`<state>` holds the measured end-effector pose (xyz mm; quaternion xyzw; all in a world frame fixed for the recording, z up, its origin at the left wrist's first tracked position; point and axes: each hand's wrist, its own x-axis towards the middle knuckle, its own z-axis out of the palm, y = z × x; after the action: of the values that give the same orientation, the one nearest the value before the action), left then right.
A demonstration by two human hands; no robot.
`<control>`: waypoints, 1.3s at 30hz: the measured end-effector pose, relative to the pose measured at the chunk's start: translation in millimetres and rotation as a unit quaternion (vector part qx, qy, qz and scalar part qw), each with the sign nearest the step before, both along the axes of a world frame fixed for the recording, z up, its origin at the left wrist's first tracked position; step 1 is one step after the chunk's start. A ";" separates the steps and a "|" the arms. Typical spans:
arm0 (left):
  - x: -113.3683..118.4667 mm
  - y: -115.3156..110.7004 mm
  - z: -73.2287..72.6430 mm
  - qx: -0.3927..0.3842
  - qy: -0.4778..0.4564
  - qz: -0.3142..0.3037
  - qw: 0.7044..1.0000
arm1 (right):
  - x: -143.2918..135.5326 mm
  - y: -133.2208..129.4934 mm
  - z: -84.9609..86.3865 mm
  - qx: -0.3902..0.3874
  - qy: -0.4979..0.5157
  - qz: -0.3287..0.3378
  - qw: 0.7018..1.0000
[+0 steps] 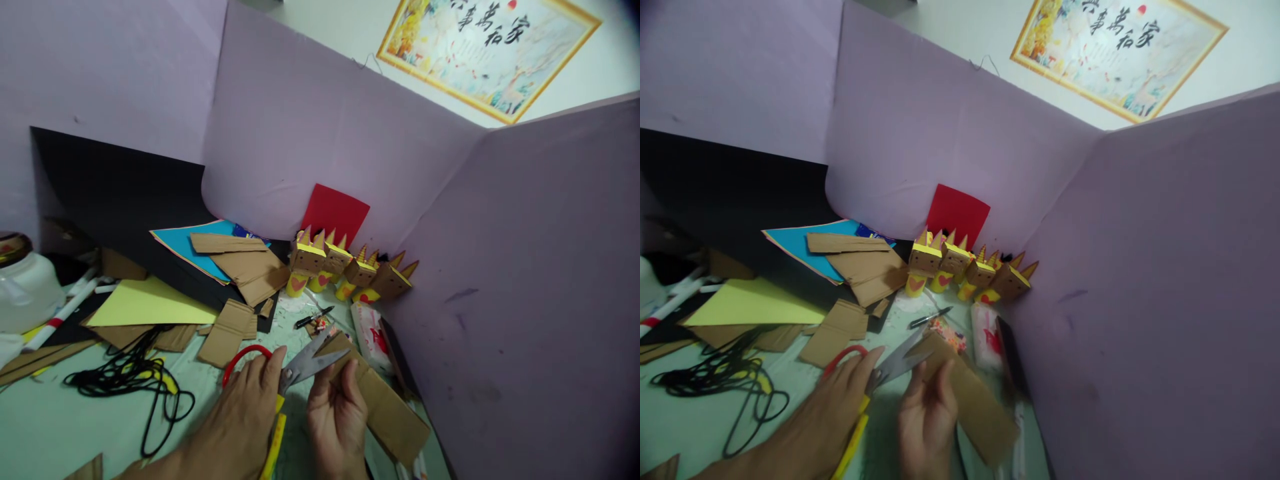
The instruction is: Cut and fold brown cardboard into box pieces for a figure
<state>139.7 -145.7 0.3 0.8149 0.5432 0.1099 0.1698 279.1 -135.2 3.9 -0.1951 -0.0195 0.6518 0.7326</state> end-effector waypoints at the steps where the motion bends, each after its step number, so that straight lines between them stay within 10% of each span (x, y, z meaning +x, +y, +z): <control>1: 0.0 0.1 4.0 -0.012 0.008 0.002 1.000 | -0.9 -0.3 0.3 -0.005 0.001 -0.004 1.000; 33: -1.6 7.4 -18.8 0.009 0.008 -0.018 1.000 | 4.1 -1.0 -8.8 -0.032 -0.001 -0.024 0.999; 39: -3.5 4.1 1.6 -0.067 0.008 -0.027 0.997 | 0.1 -2.7 -13.7 -0.020 -0.034 -0.032 0.999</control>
<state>136.2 -141.6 2.0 0.8172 0.5281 0.0619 0.2223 279.1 -137.9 -9.8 -0.2326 -0.0252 0.6208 0.7482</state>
